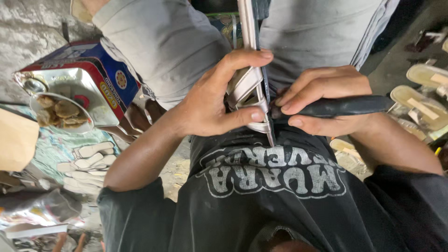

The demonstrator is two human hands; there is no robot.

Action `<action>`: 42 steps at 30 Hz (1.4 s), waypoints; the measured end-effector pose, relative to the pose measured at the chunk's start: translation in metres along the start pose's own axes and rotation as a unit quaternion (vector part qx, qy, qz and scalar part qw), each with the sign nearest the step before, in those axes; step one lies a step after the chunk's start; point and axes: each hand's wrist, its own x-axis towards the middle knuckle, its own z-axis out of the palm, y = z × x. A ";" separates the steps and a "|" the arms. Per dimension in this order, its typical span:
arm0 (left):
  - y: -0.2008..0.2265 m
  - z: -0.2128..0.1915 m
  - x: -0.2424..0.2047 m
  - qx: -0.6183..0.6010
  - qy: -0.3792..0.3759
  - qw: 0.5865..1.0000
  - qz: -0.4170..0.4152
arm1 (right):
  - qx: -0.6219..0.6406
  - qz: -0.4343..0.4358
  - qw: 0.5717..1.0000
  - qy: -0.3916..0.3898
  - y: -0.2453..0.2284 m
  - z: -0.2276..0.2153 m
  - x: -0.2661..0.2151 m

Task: The person assembles sandals by attaching straps to wooden soles. They use a grinding machine to smooth the edges of the straps and a knife to trim excess material. The process is repeated for multiple sandals.

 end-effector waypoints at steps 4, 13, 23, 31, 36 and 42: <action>0.001 0.007 0.002 0.031 0.018 0.999 0.002 | 0.022 0.012 1.000 0.013 0.003 0.008 0.000; 0.026 -0.019 0.010 0.104 -0.015 0.993 0.058 | 0.048 -0.001 0.999 0.022 -0.009 -0.006 0.001; 0.043 -0.031 0.026 0.099 0.042 0.988 0.115 | 0.076 0.009 0.997 0.028 -0.017 0.004 -0.019; 0.041 -0.012 0.029 0.084 0.042 0.991 0.097 | 0.037 0.078 0.995 -0.054 -0.038 -0.011 -0.006; 0.048 -0.023 0.034 0.110 0.029 0.985 0.131 | -0.007 0.029 0.999 -0.025 -0.039 -0.011 -0.004; 0.050 -0.029 0.029 0.086 0.001 0.994 0.070 | -0.010 0.001 0.999 0.035 -0.035 0.001 -0.002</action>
